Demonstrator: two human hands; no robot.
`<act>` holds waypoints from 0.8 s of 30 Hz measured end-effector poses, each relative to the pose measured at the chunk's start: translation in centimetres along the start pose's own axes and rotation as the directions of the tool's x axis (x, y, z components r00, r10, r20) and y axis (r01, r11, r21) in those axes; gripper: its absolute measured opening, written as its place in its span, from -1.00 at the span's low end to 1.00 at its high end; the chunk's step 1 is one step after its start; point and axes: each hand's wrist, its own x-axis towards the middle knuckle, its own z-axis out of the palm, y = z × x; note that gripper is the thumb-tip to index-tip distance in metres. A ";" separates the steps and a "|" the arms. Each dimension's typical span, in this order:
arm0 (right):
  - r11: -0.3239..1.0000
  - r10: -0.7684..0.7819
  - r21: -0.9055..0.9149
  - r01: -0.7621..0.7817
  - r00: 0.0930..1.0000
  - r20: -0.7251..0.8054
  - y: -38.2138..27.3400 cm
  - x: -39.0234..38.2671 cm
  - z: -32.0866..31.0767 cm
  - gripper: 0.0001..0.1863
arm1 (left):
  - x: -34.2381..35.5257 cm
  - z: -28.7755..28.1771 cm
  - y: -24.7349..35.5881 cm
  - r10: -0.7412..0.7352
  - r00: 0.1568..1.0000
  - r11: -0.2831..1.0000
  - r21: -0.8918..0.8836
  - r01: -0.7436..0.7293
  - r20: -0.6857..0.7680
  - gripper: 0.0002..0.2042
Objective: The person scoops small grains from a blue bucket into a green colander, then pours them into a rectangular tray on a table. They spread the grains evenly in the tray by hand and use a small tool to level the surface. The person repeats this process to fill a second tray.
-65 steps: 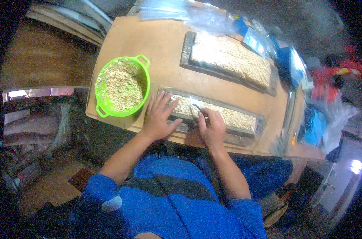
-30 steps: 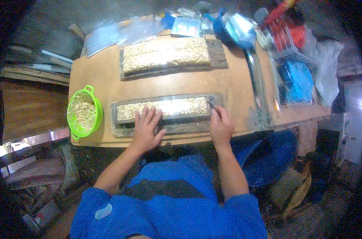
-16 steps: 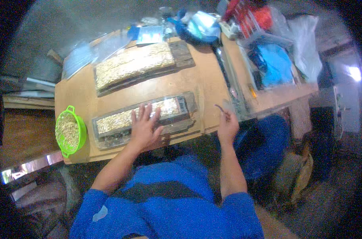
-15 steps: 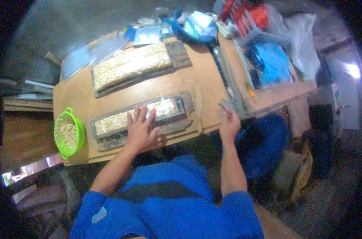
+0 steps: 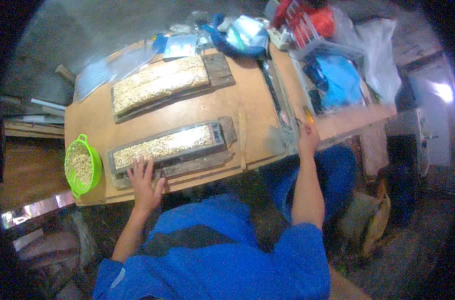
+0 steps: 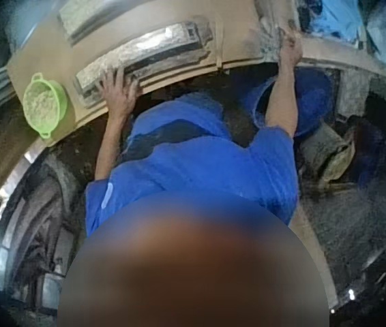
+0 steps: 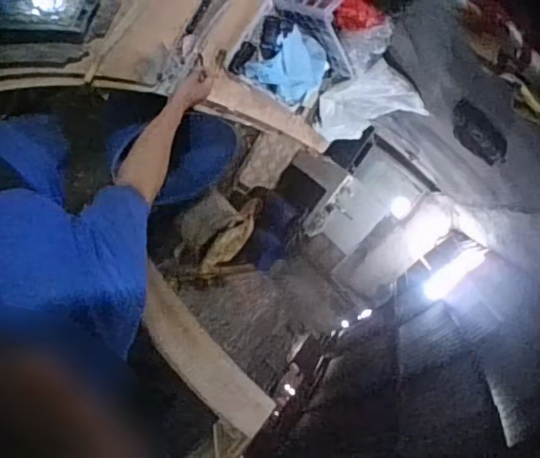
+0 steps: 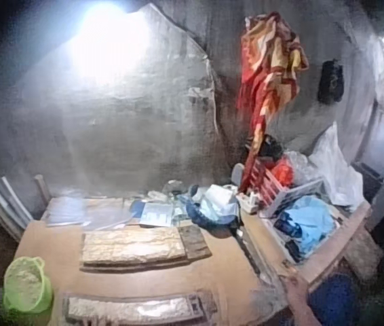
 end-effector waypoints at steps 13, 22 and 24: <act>0.968 -0.148 0.233 0.090 0.959 0.243 -12.3 -10.6 13.0 -0.82 | -3.2 0.2 -1.7 -0.097 0.995 0.995 -0.021 0.096 -0.034 -0.27; 0.999 -0.033 -0.006 0.036 0.959 0.283 -16.8 -13.1 14.2 -0.78 | -5.3 0.6 -2.9 -0.122 0.991 0.992 -0.050 0.119 -0.061 -0.26; 0.993 -0.054 -0.085 0.083 0.951 0.304 -17.3 -13.4 13.6 -0.78 | -5.9 0.8 -3.1 -0.136 0.988 0.990 -0.044 0.133 -0.069 -0.26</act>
